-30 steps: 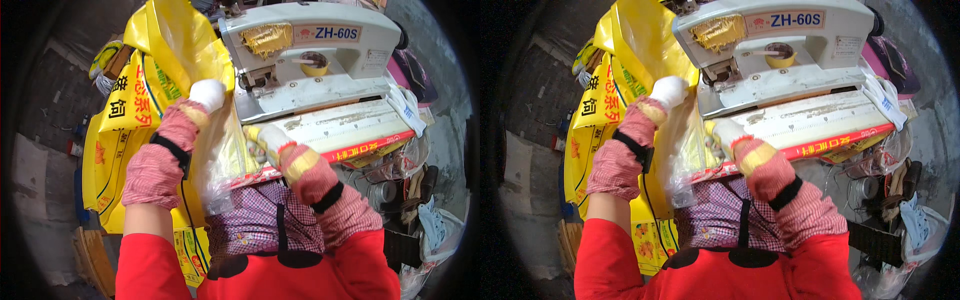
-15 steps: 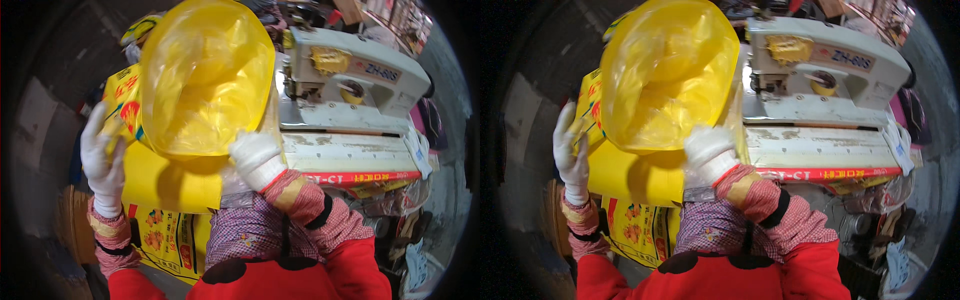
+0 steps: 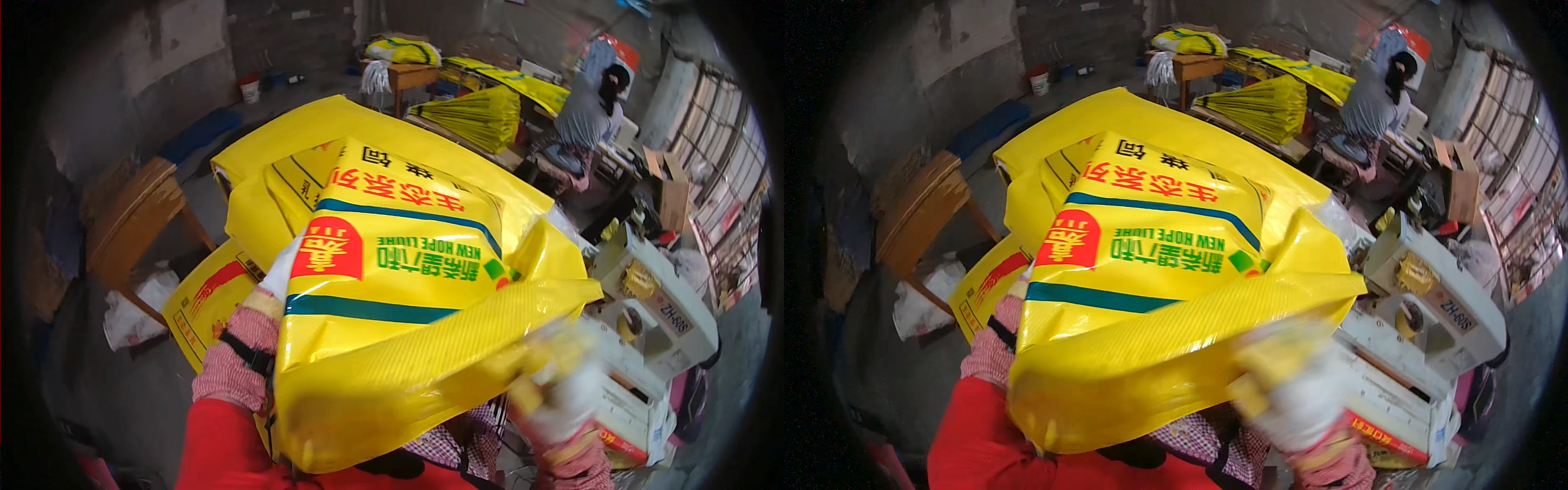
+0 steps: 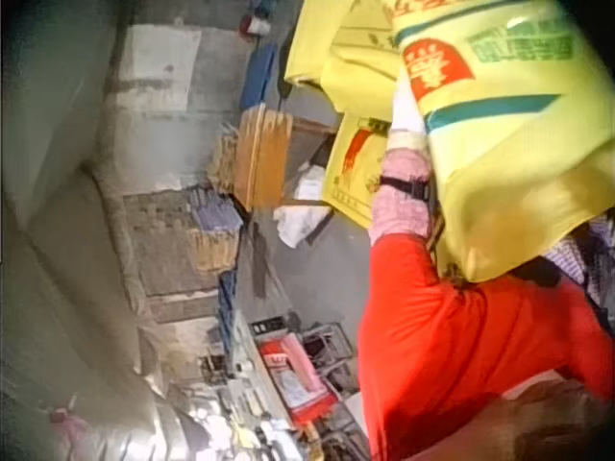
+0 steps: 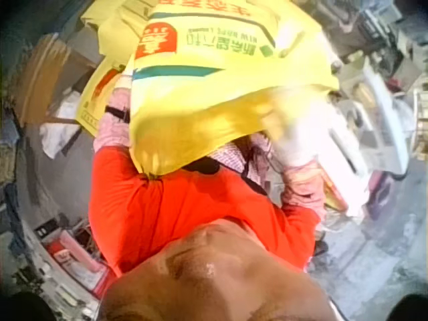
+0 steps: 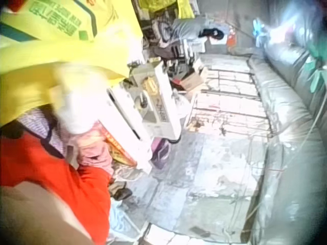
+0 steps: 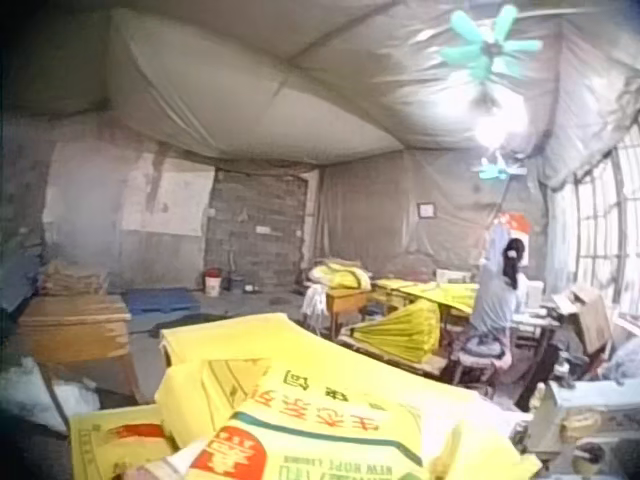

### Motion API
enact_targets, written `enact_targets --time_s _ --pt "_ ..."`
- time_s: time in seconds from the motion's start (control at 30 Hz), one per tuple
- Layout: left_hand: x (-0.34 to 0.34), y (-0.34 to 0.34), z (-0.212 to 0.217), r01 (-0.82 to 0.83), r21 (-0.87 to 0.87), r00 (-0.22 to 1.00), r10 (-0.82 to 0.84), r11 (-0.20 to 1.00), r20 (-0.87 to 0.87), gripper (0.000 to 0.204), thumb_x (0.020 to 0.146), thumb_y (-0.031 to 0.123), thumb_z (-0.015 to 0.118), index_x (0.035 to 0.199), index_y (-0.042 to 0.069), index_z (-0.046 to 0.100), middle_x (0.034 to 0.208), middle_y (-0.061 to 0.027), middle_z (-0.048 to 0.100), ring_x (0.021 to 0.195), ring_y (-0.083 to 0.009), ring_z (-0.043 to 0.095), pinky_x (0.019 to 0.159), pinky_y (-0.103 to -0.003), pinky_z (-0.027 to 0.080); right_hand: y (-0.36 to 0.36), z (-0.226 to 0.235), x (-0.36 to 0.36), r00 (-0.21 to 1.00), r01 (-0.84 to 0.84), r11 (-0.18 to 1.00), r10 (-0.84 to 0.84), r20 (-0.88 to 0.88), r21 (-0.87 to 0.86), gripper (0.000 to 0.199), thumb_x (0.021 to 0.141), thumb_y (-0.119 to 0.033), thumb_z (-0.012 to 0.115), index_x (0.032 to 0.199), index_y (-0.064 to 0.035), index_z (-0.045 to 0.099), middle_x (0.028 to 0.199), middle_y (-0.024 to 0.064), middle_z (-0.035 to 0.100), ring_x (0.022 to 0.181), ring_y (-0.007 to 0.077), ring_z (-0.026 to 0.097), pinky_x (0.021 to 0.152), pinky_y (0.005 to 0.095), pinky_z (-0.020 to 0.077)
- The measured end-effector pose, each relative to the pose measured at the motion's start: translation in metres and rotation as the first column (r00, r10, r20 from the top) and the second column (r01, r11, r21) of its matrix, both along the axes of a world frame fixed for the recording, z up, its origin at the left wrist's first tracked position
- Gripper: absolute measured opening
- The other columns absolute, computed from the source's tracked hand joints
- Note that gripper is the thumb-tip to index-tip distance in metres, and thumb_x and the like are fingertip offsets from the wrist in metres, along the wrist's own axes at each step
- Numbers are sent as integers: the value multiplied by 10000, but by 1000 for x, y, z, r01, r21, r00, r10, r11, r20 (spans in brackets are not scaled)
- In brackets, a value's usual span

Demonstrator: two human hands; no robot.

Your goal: Inserting plastic liners into woven sacks and organizing them at a workstation.

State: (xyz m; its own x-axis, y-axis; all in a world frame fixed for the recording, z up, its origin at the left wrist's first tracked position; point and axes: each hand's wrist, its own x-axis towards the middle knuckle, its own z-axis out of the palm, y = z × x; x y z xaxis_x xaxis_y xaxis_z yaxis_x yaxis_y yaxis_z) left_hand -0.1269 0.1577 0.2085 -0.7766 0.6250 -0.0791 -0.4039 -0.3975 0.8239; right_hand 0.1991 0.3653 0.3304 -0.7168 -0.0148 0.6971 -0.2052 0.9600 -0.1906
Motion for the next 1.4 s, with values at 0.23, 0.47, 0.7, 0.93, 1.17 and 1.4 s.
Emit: enact_targets --time_s 0.23,0.47,0.7,0.93,1.17,1.4 --pt "-94 42 -74 -240 -370 932 106 898 -346 363 853 282 561 984 -56 583 930 -176 622 845 -249 577 737 -353 451 146 11 -15 844 513 744 -529 -92 429 358 603 3 584 954 -64 596 955 116 590 906 325 528 836 386 416" --pt "-147 -34 -61 -322 -288 943 278 902 -185 375 811 269 596 1036 -30 576 973 -120 620 882 -231 572 805 -338 440 115 -19 60 895 446 855 -419 -154 264 208 653 -38 578 858 -58 604 840 113 605 808 317 557 764 373 437" --pt "-156 -72 -36 -363 -450 922 244 816 -302 510 833 377 573 1163 -7 505 1125 -137 560 981 -240 544 825 -357 434 117 -95 28 763 615 755 -643 67 228 407 702 -63 612 1097 -12 526 1065 165 565 966 339 535 849 358 429" --pt "32 -144 -84 243 -722 964 -246 648 104 613 906 562 322 1245 69 451 1091 -71 568 912 -145 568 797 -302 474 95 -166 140 902 388 294 -315 295 -873 519 884 -320 547 1252 25 427 1081 113 543 975 203 544 841 274 416" --pt "133 -125 -94 97 -486 974 -183 868 -134 445 929 358 442 1164 -14 514 1113 -69 585 1020 -146 537 874 -280 429 131 -172 82 976 -119 -246 149 -159 -962 866 790 -635 497 1318 31 331 1319 160 416 1166 256 452 974 393 384" --pt "40 -174 -61 -200 -582 929 -36 788 -368 271 833 240 547 936 -3 610 860 -42 635 725 -136 583 653 -287 475 156 -210 13 962 -206 -687 -13 -272 -697 475 827 -339 615 1185 -46 508 1258 65 514 1165 226 461 976 400 380"
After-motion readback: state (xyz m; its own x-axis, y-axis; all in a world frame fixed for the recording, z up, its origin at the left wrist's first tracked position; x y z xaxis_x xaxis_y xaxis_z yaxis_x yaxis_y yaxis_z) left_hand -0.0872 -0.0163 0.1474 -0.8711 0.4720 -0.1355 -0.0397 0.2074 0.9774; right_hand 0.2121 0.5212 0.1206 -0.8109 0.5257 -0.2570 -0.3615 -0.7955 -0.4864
